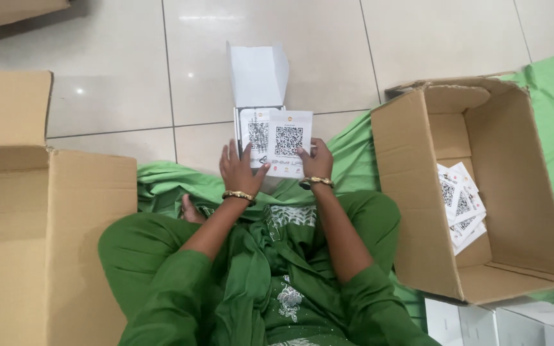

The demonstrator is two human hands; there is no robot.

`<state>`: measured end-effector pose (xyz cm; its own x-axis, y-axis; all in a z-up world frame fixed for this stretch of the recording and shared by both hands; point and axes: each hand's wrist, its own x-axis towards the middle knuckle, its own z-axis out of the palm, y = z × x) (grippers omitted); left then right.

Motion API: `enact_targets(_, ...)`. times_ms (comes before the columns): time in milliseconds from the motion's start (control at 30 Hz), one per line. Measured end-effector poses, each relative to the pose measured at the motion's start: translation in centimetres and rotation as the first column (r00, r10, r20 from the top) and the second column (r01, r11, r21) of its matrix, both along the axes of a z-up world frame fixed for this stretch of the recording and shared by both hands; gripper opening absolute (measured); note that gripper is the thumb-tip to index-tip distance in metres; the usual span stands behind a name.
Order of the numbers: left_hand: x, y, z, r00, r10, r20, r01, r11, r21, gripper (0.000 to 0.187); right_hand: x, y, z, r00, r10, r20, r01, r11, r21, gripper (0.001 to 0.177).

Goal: The person unboxes small electronic devices from a white box and organizes them.

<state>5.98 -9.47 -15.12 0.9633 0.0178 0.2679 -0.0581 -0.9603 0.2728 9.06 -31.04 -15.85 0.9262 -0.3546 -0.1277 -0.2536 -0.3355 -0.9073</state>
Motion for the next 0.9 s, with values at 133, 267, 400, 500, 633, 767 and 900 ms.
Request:
enact_targets(133,-0.3,-8.8,3.2,0.932,-0.302,-0.199,-0.012,0.524,-0.852,0.079,-3.3,-7.1,4.4,0.992,-0.043,0.12,0.014,0.972,0.233,0.035)
enact_targets(267,-1.7,-19.2,8.5,0.844,-0.523,-0.12,0.021,0.255,-0.967,0.07,-8.6,-17.1,10.7,0.959,-0.121,0.257,0.018,0.929,0.371,0.047)
enact_targets(400,-2.7,-30.0,11.6,0.753,-0.656,-0.044,0.172,0.26,-0.95,0.069,-13.9,-26.4,15.4,0.9,-0.303,0.313,0.227,0.94,0.256,0.065)
enact_targets(500,-4.2,-36.2,13.0,0.702,-0.713,-0.004,0.246,0.248,-0.937,0.067,-16.7,-29.4,19.5,0.846,-0.432,0.313,0.348,0.891,0.291,0.072)
enact_targets(633,-4.9,-41.0,11.6,0.657,-0.752,-0.059,0.255,0.295,-0.921,0.073,-18.5,-34.0,17.8,0.831,-0.477,0.288,0.412,0.874,0.258,0.071)
enact_targets(767,-4.9,-42.2,10.8,0.575,-0.806,-0.142,0.274,0.353,-0.895,0.083,-18.9,-36.6,14.5,0.787,-0.542,0.293,0.427,0.823,0.375,0.069)
enact_targets(900,-5.5,-45.3,3.4,0.514,-0.851,-0.103,0.438,0.364,-0.822,0.085,-19.4,-38.6,11.7,0.758,-0.618,0.208,0.538,0.773,0.337,0.068)
